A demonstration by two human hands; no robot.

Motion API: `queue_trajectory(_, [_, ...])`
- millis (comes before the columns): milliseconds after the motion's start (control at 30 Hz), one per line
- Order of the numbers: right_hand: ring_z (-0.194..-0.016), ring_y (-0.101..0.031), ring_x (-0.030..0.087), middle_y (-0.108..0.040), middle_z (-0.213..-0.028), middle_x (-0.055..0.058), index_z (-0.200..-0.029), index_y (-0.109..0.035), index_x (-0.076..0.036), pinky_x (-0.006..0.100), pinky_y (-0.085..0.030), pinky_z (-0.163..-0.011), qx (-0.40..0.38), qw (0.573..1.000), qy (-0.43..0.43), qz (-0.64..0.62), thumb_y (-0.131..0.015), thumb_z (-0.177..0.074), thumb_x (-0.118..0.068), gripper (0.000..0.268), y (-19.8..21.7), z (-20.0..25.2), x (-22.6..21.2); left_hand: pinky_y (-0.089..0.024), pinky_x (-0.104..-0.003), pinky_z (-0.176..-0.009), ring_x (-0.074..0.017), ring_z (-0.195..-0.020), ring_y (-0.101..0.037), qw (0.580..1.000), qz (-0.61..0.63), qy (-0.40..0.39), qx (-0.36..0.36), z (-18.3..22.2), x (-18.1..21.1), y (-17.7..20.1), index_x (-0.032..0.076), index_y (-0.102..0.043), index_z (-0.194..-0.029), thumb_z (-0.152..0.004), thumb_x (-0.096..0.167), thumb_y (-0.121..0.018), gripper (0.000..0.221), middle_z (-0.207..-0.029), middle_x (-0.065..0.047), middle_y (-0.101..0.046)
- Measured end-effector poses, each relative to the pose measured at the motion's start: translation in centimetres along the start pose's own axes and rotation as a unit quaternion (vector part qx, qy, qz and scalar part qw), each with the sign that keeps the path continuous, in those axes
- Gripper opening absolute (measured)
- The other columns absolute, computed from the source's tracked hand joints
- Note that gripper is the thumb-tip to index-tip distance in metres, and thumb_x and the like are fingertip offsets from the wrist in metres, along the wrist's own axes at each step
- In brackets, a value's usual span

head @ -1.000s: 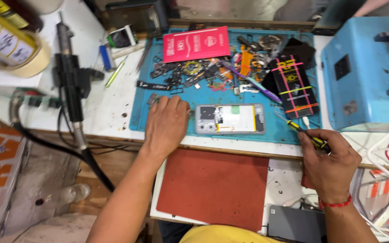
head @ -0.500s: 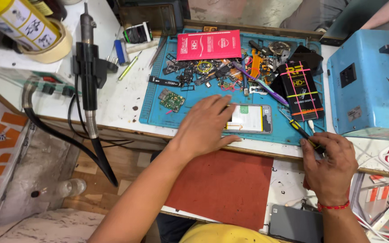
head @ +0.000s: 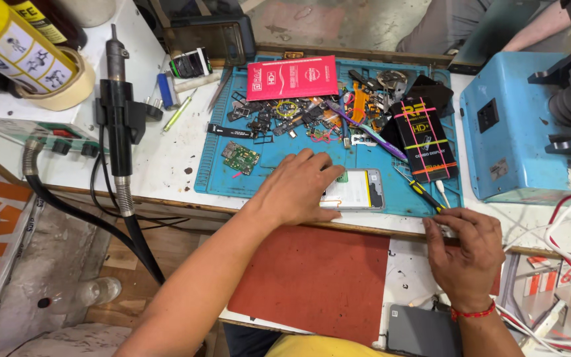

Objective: The person uses a screwdriver to remove screws from the back of a disassembled smartphone. They then use a prying tool to lift and separate the phone's internal components from the chassis.

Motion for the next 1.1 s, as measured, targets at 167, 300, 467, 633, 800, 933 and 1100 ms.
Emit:
queue_trajectory(167, [-0.099,-0.069,0.018,-0.07,-0.111,0.009,-0.103,-0.071,-0.006,0.029,-0.057,-0.087,-0.075,0.986,-0.099,-0.111,-0.083,-0.086,-0.013,0.022,-1.7,-0.5,-1.2,-0.054,-0.043,-0.089,-0.031,-0.103,-0.064,0.985,0.158,-0.003,0.072,0.0,-1.2,1.6,0.012,-0.069,-0.125,-0.064,0.038,-0.09,0.07,-0.109,-0.011,-0.069])
queue_trajectory(300, [-0.111,-0.07,0.012,-0.071,-0.12,0.006,-0.125,-0.062,-0.012,0.026,-0.058,-0.093,-0.204,0.842,-0.306,-0.394,-0.072,-0.087,-0.015,0.039,-6.8,-0.4,-2.0,-0.054,-0.033,-0.093,-0.0157,-0.1,-0.065,0.82,0.565,-0.003,0.087,0.5,-2.3,-1.5,0.007,-0.069,-0.13,-0.084,0.037,-0.08,0.057,-0.113,-0.005,-0.072])
queue_trajectory(467, [-0.084,-0.071,0.016,-0.077,-0.097,0.012,-0.11,-0.071,-0.003,0.032,-0.057,-0.075,-0.247,0.849,-0.297,-0.361,-0.079,-0.085,-0.013,0.028,-9.7,-2.2,-5.5,-0.052,-0.032,-0.101,-0.0132,-0.11,-0.064,0.655,0.737,0.028,0.166,0.5,-2.1,-5.5,-0.006,-0.068,-0.129,-0.105,0.035,-0.068,0.048,-0.12,-0.009,-0.072])
queue_trajectory(633, [-0.078,-0.071,0.023,-0.073,-0.095,0.014,-0.11,-0.072,0.0,0.036,-0.055,-0.069,-0.138,0.98,-0.043,-0.136,-0.084,-0.084,-0.013,0.032,-7.3,-5.2,-8.7,-0.05,-0.031,-0.1,-0.0072,-0.112,-0.059,0.619,0.725,0.002,0.302,1.0,0.0,-4.7,0.01,-0.043,-0.133,-0.086,0.014,-0.078,0.059,-0.118,0.002,-0.059])
queue_trajectory(800, [-0.093,-0.075,0.019,-0.075,-0.106,0.013,-0.117,-0.067,0.004,0.033,-0.06,-0.082,-0.125,0.951,-0.06,-0.278,-0.08,-0.085,-0.012,0.038,-7.8,-5.7,-8.1,-0.055,-0.038,-0.084,-0.0118,-0.089,-0.059,0.495,0.804,0.031,0.328,-0.4,-2.3,-4.0,0.007,-0.048,-0.123,-0.089,0.009,-0.078,0.044,-0.1,-0.001,-0.057])
queue_trajectory(933, [-0.095,-0.073,0.019,-0.075,-0.105,0.011,-0.113,-0.071,0.001,0.029,-0.058,-0.087,-0.14,0.927,-0.069,-0.342,-0.059,-0.104,-0.004,0.016,-7.5,-5.1,-6.7,-0.051,-0.033,-0.094,-0.0126,-0.1,-0.059,0.476,0.812,0.031,0.338,-0.2,-3.5,-4.5,0.005,-0.049,-0.128,-0.092,0.007,-0.078,0.047,-0.108,-0.002,-0.058])
queue_trajectory(1100, [-0.072,-0.069,0.02,-0.075,-0.088,0.009,-0.104,-0.076,0.0,0.028,-0.054,-0.069,-0.202,0.946,-0.105,-0.233,-0.065,-0.098,-0.006,0.013,-8.7,-4.2,-5.1,-0.049,-0.035,-0.106,-0.0152,-0.116,-0.06,0.517,0.787,0.015,0.337,-0.2,-3.5,-5.8,0.004,-0.047,-0.137,-0.09,0.007,-0.079,0.057,-0.125,-0.006,-0.061])
Point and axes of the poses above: each hand's wrist, its own z-axis away from the middle knuckle, its own y-axis out of the back of the hand, x = y × z, the point moved 8 cm from there along -z, towards the middle knuckle
